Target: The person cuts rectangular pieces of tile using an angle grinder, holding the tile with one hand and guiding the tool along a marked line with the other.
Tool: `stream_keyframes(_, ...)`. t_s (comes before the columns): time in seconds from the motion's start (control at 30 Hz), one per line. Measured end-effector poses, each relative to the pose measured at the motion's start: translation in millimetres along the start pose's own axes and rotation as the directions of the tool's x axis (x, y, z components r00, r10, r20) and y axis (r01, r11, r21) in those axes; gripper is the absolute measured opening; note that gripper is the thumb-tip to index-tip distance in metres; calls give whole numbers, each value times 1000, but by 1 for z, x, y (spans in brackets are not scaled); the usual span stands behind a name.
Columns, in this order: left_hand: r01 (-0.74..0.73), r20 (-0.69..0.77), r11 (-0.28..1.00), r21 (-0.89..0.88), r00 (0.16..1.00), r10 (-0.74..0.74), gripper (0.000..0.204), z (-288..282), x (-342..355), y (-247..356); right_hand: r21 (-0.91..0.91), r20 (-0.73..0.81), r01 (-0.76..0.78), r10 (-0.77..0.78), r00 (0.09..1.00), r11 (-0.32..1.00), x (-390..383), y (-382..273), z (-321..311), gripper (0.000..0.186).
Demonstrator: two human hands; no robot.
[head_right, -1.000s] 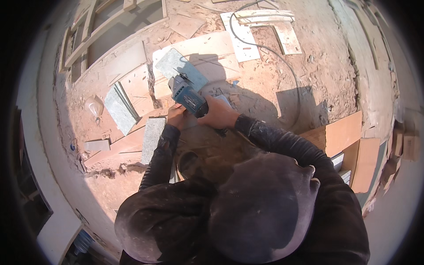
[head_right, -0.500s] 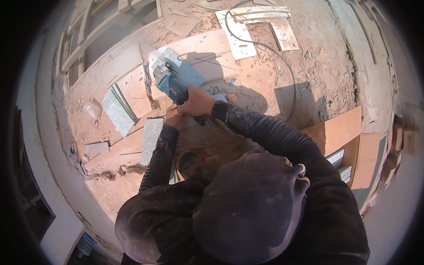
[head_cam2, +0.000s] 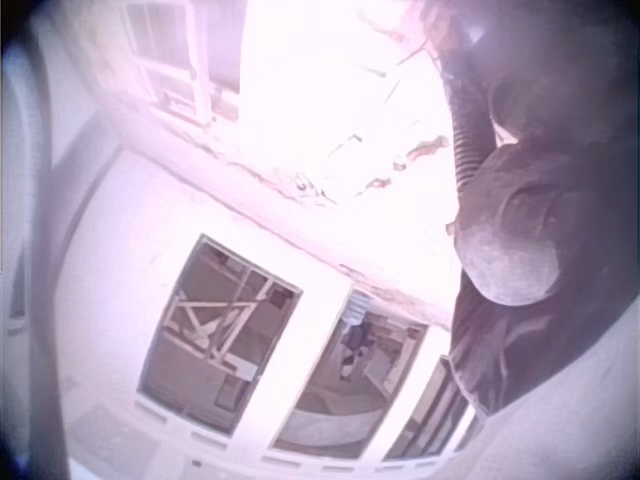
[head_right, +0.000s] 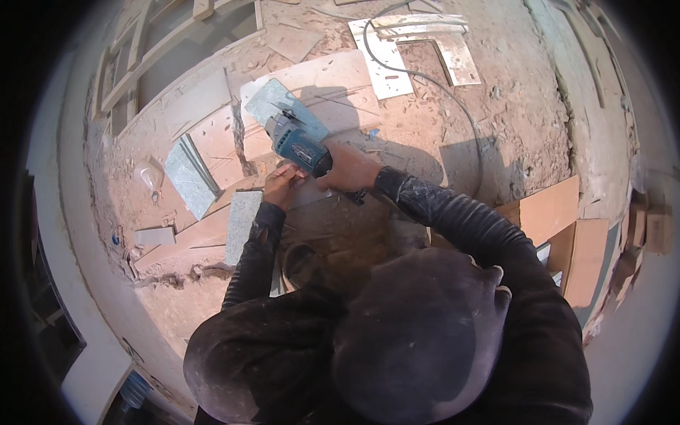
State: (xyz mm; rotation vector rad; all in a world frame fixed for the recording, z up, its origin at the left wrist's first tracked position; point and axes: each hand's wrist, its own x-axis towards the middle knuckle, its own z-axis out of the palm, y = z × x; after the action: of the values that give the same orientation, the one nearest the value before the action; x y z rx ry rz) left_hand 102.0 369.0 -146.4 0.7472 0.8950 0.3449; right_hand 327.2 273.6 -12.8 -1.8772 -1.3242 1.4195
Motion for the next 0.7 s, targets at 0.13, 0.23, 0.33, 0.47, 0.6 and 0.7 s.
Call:
stream_keyframes(0.13, -8, -21, 1000, -13, 1000, 8, 14, 9, -7, 4, 47, -26, -76, 77, 997, 996, -27, -6, 4, 72)
stream_keyframes(0.23, -3, -20, 1000, 27, 1000, 4, 13, 7, -5, 4, 165, -121, 7, 14, 993, 986, -19, 8, 22, 73)
stream_keyframes(0.33, -9, -7, 1000, 23, 1000, 9, 10, 5, -5, 4, 157, -119, 50, -32, 992, 986, 0, 4, 26, 75)
stream_keyframes(0.47, 46, -109, 999, -4, 993, -46, 11, 10, -6, 8, 130, -91, 6, 5, 996, 992, 31, -7, 21, 83)
stream_keyframes(0.6, 94, -147, 996, -6, 985, -94, 17, 17, -10, 14, 102, -76, 63, -55, 996, 993, 52, 1, 11, 86)
stream_keyframes(0.7, 87, -123, 996, -25, 988, -89, 23, 16, -12, 16, 124, -54, 94, -88, 995, 988, 47, 5, 5, 77)
